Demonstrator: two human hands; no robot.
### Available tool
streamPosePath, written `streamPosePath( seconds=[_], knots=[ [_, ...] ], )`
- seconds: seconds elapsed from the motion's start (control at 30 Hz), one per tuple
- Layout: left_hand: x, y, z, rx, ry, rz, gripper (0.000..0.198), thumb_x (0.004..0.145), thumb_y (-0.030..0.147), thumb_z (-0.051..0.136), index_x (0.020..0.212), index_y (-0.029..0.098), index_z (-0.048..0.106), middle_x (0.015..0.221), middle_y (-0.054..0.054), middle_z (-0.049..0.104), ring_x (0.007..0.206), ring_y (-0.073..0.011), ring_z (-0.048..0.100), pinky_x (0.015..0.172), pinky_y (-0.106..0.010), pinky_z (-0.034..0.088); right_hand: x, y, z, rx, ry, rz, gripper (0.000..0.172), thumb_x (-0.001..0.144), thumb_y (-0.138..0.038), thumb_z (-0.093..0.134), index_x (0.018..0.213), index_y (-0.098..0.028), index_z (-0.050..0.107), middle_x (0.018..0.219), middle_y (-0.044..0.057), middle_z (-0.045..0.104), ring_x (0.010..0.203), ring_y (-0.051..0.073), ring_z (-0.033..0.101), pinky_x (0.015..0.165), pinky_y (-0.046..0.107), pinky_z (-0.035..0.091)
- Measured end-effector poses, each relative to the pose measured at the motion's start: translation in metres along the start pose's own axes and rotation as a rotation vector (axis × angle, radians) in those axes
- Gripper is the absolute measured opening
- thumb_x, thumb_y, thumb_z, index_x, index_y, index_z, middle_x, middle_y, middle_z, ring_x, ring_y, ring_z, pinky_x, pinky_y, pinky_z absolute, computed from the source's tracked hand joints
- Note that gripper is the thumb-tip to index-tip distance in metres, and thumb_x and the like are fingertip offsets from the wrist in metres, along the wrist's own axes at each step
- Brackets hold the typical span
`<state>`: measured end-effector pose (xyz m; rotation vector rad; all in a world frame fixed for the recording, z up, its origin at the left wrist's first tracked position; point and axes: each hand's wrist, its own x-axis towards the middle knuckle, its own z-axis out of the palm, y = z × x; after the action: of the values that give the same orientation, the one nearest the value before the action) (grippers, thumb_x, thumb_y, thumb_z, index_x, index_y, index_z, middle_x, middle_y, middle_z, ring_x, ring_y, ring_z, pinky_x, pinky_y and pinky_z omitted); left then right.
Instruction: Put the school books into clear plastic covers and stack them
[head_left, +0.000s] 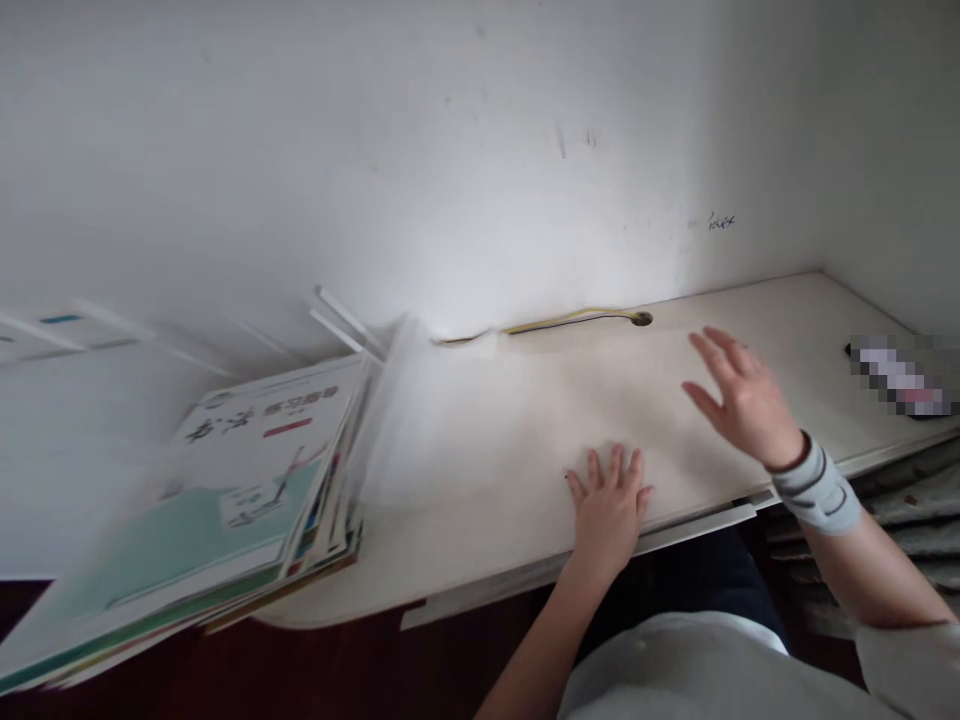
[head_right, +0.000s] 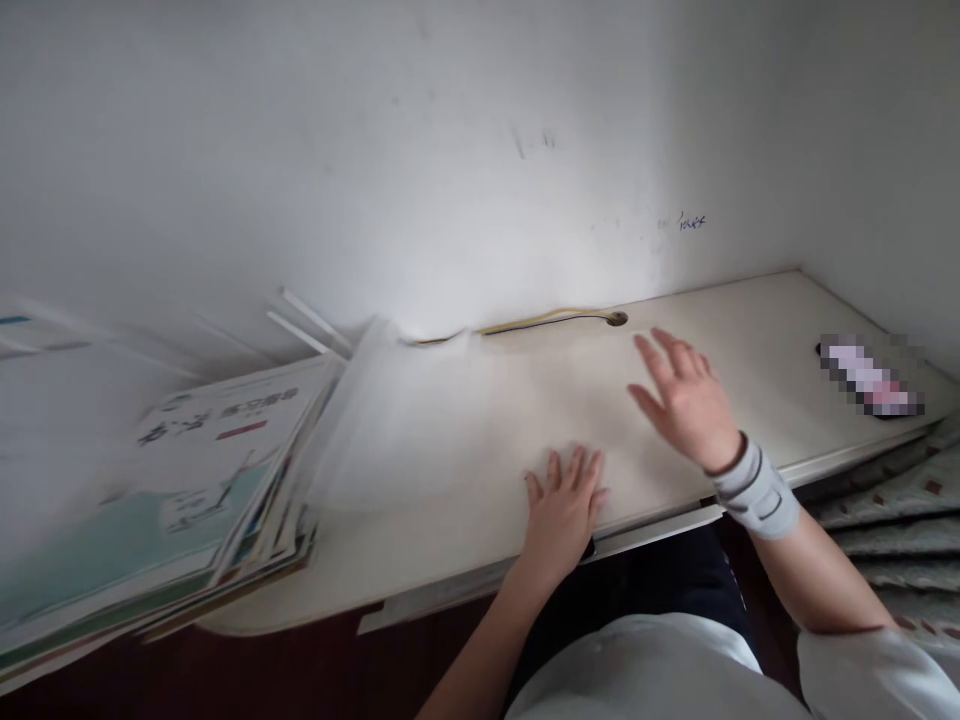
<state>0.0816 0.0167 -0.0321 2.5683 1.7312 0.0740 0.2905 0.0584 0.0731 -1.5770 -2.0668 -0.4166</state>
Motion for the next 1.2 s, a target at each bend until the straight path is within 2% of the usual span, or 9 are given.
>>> streamPosePath(
  seconds=[0.07,0.17,0.3,0.43,0.57,0.73,0.93,1.1,1.2],
  knots=[
    [-0.003,-0.004,0.004,0.014,-0.01,-0.006,0.051,0.093,0.046,0.031,0.14,0.028,0.038,0.148,-0.007,0.036,0.134,-0.0414,0.027,0.101,-0.068,0.024,-0.016,0.024,0.016,-0.064,-0.044,0.101,0.053,0.093,-0.042,0.036,0.138,-0.013,0.039,0.132,0.02,0.05,0.116,0.032,0.051,0.09,0.048,0.045],
    [-0.007,-0.008,0.011,0.022,-0.006,-0.002,0.062,0.089,0.057,0.033,0.142,0.024,0.036,0.149,-0.01,0.032,0.135,-0.0444,0.022,0.101,-0.07,0.021,-0.051,0.052,0.046,-0.125,-0.274,0.094,0.064,0.09,-0.052,0.036,0.138,-0.009,0.04,0.135,0.024,0.047,0.122,0.033,0.047,0.093,0.046,0.043],
    [-0.004,-0.002,0.011,0.003,0.006,0.006,0.077,0.084,0.067,0.033,0.144,0.019,0.03,0.151,-0.015,0.025,0.136,-0.0474,0.016,0.101,-0.073,0.015,-0.09,0.062,0.073,-0.187,-0.507,0.055,0.062,0.09,-0.053,0.033,0.142,-0.018,0.037,0.146,0.017,0.035,0.133,0.032,0.034,0.103,0.052,0.031],
    [0.003,0.009,0.003,-0.054,-0.033,0.022,0.079,0.083,0.07,0.031,0.144,0.019,0.031,0.151,-0.016,0.026,0.135,-0.0478,0.017,0.1,-0.073,0.017,-0.1,0.075,0.075,-0.219,-0.554,0.077,0.062,0.092,-0.052,0.024,0.144,-0.019,0.032,0.15,0.013,0.029,0.135,0.031,0.03,0.104,0.057,0.024],
    [0.008,0.013,-0.002,-0.083,0.01,0.055,0.073,0.085,0.066,0.029,0.143,0.022,0.032,0.151,-0.014,0.027,0.136,-0.045,0.019,0.1,-0.072,0.019,-0.097,0.088,0.068,-0.246,-0.487,0.095,0.063,0.091,-0.054,0.024,0.141,-0.017,0.039,0.145,0.017,0.037,0.132,0.033,0.035,0.104,0.057,0.025],
    [0.03,-0.004,-0.016,-0.079,0.078,0.029,0.072,0.086,0.066,0.023,0.145,0.024,0.028,0.153,-0.012,0.021,0.14,-0.0402,0.011,0.103,-0.07,0.014,-0.064,0.056,0.072,-0.278,-0.331,0.117,0.066,0.091,-0.055,0.027,0.143,-0.016,0.033,0.149,0.02,0.028,0.136,0.034,0.026,0.106,0.057,0.019],
    [0.042,-0.031,-0.013,-0.095,-0.083,-0.064,0.076,0.085,0.069,0.024,0.145,0.023,0.027,0.154,-0.012,0.019,0.139,-0.042,0.01,0.102,-0.072,0.012,-0.053,0.005,0.097,-0.199,-0.521,0.028,0.065,0.092,-0.056,0.024,0.142,-0.016,0.035,0.148,0.019,0.029,0.136,0.034,0.027,0.101,0.061,0.027],
    [0.029,-0.027,0.004,-0.101,-0.02,-0.061,0.076,0.085,0.069,0.018,0.146,0.023,0.024,0.154,-0.011,0.017,0.139,-0.0426,0.009,0.102,-0.071,0.011,-0.075,0.012,0.108,-0.158,-0.492,0.024,0.064,0.092,-0.053,0.022,0.142,-0.015,0.035,0.148,0.019,0.031,0.135,0.035,0.029,0.1,0.062,0.027],
    [0.03,-0.023,0.003,-0.128,-0.046,-0.046,0.079,0.084,0.07,0.018,0.147,0.022,0.022,0.154,-0.013,0.017,0.138,-0.0435,0.01,0.102,-0.07,0.014,-0.077,0.022,0.115,-0.1,-0.475,0.037,0.065,0.09,-0.055,0.021,0.14,-0.016,0.038,0.147,0.017,0.033,0.134,0.035,0.03,0.099,0.064,0.027]
  ],
)
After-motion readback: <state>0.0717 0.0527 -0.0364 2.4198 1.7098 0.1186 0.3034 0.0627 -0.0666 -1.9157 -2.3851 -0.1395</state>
